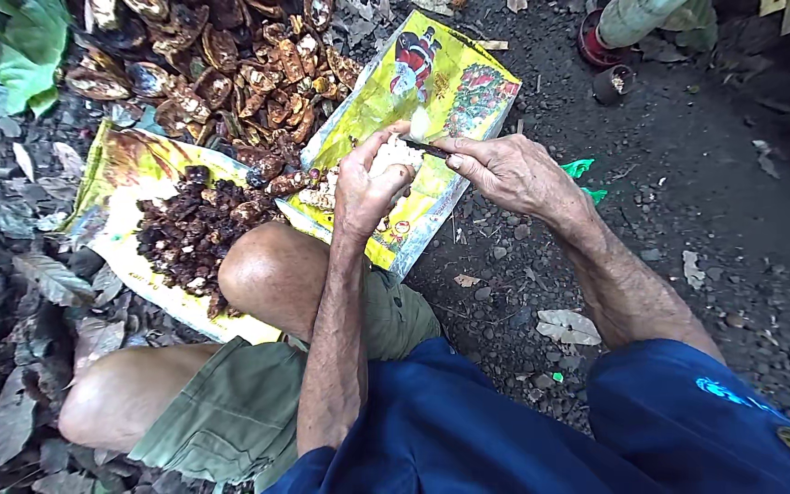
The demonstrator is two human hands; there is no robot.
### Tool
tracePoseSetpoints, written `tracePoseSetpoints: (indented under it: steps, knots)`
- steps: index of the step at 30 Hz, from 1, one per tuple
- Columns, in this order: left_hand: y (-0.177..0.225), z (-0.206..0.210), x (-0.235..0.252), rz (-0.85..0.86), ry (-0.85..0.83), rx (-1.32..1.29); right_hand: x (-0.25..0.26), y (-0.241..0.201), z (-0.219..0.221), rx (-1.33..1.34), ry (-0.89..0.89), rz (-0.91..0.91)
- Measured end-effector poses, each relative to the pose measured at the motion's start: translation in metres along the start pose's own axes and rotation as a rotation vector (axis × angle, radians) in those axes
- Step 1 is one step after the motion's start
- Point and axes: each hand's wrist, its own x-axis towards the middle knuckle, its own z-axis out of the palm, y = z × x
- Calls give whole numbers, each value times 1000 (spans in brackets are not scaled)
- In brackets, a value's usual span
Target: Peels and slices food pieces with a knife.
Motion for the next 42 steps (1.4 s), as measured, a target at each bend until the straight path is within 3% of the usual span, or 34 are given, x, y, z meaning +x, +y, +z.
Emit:
tracePoseSetpoints:
  steps: [6,9,13,22,27,42]
  knots:
    - [10,5,-7,-103,-12,-228,3,13,11,101,64,16]
    - [-6,6,2,-3,-14,-359,8,17,13,143,39,46]
    - [-4,11,3,-43,75,-465,11,19,19,161,23,89]
    - [-1,10,1,7,158,-519,-15,-16,-3,362,147,57]
    - [1,7,0,61,50,-487,-36,-26,-11,371,149,53]
    - [2,7,1,77,85,-242,-44,-29,-8,308,88,-23]
